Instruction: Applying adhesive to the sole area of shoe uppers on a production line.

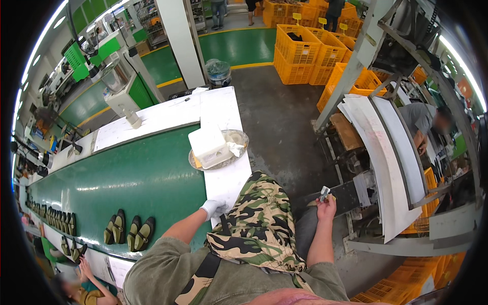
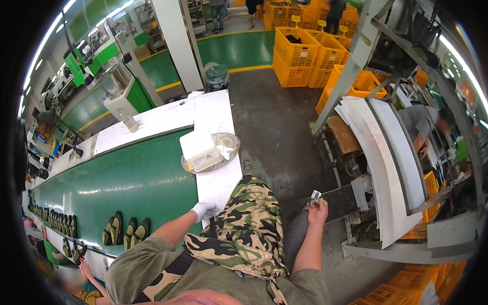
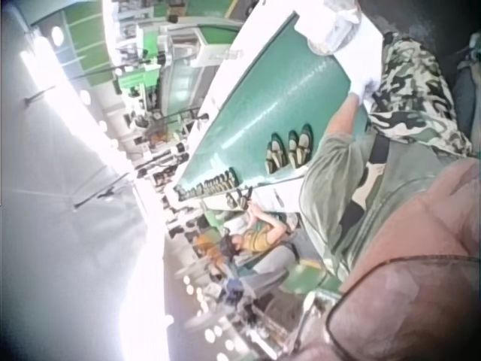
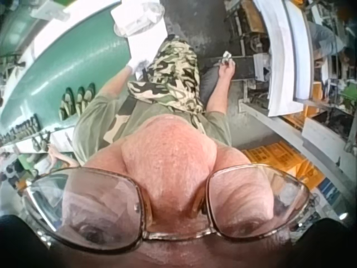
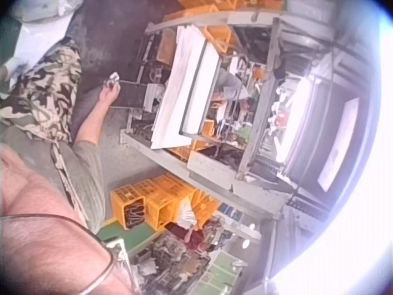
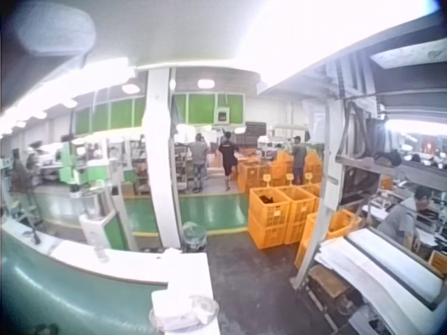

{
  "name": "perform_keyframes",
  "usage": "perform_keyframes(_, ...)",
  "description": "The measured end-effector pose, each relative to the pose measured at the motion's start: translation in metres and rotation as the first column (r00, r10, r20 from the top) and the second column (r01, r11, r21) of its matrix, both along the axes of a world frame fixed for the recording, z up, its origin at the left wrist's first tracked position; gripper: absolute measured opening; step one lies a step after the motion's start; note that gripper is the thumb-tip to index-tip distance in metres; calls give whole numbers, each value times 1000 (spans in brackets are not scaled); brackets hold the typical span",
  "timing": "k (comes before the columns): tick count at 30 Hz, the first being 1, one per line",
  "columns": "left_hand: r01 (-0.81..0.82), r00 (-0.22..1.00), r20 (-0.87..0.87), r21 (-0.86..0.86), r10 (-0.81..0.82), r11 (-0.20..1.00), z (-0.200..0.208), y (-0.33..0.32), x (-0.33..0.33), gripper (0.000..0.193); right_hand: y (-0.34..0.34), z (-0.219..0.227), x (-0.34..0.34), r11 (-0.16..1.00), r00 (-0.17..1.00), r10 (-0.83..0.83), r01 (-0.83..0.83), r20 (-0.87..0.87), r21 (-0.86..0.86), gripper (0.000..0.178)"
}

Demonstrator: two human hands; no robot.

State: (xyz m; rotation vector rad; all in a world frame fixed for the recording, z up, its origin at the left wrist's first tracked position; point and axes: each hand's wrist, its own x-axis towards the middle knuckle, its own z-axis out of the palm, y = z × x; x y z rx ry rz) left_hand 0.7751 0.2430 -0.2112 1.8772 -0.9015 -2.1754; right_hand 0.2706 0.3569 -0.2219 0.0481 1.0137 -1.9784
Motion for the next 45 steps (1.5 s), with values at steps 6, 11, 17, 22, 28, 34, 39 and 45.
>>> perform_keyframes(6, 20, 1000, 17, -6, -20, 1000, 3, -2, -2, 28, 0, 0, -2, 999, 999, 31, -32, -23, -27, 15)
perform_keyframes(11, 27, 1000, 1, -10, -27, 1000, 0, 0, 1, 28, -1, 4, 0, 1000, 1000, 4, -4, 3, -2, 10)
perform_keyframes(17, 37, 999, 11, -28, -36, 999, 3, 0, -1, 29, 2, 7, 3, 1000, 1000, 5, -5, -8, -16, 7)
perform_keyframes(22, 58, 998, 23, -17, -57, 998, -6, -1, 4, 30, -1, 6, 3, 1000, 1000, -10, 10, -11, -5, 6)
perform_keyframes(28, 17, 1000, 7, -27, -17, 999, 0, 2, -1, 29, 2, -5, -3, 999, 1000, 13, -13, -16, -30, 8)
perform_keyframes(34, 48, 998, 39, -25, -47, 999, 4, 1, -2, 29, 2, -10, -4, 1000, 1000, 8, -9, -12, -22, 9)
perform_keyframes(39, 46, 998, 50, -23, -44, 999, -3, 1, 0, 30, 1, -8, -3, 1000, 1000, 3, -3, -12, -11, 10)
perform_keyframes(45, 47, 998, 38, -11, -47, 999, -7, 0, 1, 30, 0, -6, -2, 1000, 1000, 0, 0, -16, -4, 10)
